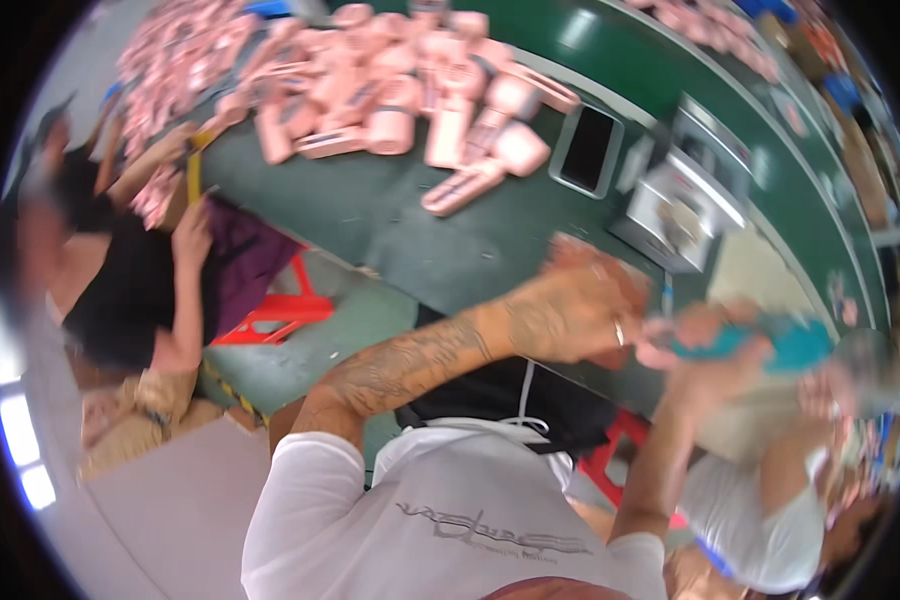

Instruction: Assembling small portable pink electric fans using an electric screwdriver and a screw feeder on a production line.

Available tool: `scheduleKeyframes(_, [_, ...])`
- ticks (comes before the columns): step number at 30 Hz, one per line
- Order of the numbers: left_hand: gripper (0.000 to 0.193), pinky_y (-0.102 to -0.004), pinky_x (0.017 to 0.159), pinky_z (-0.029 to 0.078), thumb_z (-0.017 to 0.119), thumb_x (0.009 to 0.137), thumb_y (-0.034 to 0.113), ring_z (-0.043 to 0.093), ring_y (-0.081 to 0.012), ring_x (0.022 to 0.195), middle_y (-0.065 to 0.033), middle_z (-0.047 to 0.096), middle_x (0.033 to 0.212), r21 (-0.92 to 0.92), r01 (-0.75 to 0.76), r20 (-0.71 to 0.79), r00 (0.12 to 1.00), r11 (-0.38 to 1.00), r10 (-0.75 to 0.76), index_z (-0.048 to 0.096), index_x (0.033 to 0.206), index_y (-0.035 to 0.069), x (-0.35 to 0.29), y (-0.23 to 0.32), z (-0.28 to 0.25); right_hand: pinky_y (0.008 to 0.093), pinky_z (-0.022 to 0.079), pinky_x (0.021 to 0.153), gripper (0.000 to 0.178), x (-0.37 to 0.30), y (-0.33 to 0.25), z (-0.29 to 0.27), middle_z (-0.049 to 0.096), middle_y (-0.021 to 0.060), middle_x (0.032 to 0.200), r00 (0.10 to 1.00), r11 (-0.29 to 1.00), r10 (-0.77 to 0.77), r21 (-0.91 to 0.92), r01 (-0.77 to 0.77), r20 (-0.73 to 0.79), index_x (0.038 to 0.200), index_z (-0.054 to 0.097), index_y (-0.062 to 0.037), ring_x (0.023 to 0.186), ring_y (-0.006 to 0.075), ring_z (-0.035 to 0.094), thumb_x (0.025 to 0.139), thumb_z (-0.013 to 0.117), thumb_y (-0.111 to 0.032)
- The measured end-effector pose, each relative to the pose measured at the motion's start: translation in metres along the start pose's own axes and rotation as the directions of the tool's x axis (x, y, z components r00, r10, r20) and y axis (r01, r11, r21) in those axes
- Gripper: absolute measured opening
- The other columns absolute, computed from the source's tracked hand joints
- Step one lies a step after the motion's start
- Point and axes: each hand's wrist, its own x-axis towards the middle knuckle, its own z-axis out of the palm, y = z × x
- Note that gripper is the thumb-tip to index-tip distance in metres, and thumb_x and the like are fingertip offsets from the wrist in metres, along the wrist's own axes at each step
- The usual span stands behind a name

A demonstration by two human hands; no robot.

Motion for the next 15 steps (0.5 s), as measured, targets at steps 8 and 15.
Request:
scheduleKeyframes(8, [0.026,-0.0338,0.092,0.054,0.057,0.105,0.015,0.064,-0.0188,0.107,-0.0085,0.067,0.116,-0.550,0.600,-0.462,0.361,0.581,-0.810,0.062,0.127,0.003,-0.094,-0.050,-0.127,0.0276,0.032,0.055,0.069,-0.026,-0.046,-0.029,0.044,0.0020,0.066,0.938,0.950,-0.311,-0.036,0.309,-0.150,0.108,0.056,-0.0048,0.056,0.0131,0.040,0.094,0.054,-0.073])
scheduleKeyframes(15, [0.042,-0.0419,0.106,0.046,0.060,0.100,0.021,0.059,-0.0354,0.119,-0.0257,0.061,0.126,0.233,0.936,-0.880,0.318,0.264,-0.352,0.055,0.131,-0.007,-0.270,-0.221,-0.227,0.0294,0.037,0.061,0.062,-0.031,-0.031,-0.056,0.047,0.0034,0.070,0.956,0.954,-0.260,-0.185,0.234,-0.132,0.117,0.055,-0.0009,0.065,0.0157,0.046,0.099,0.057,-0.060])
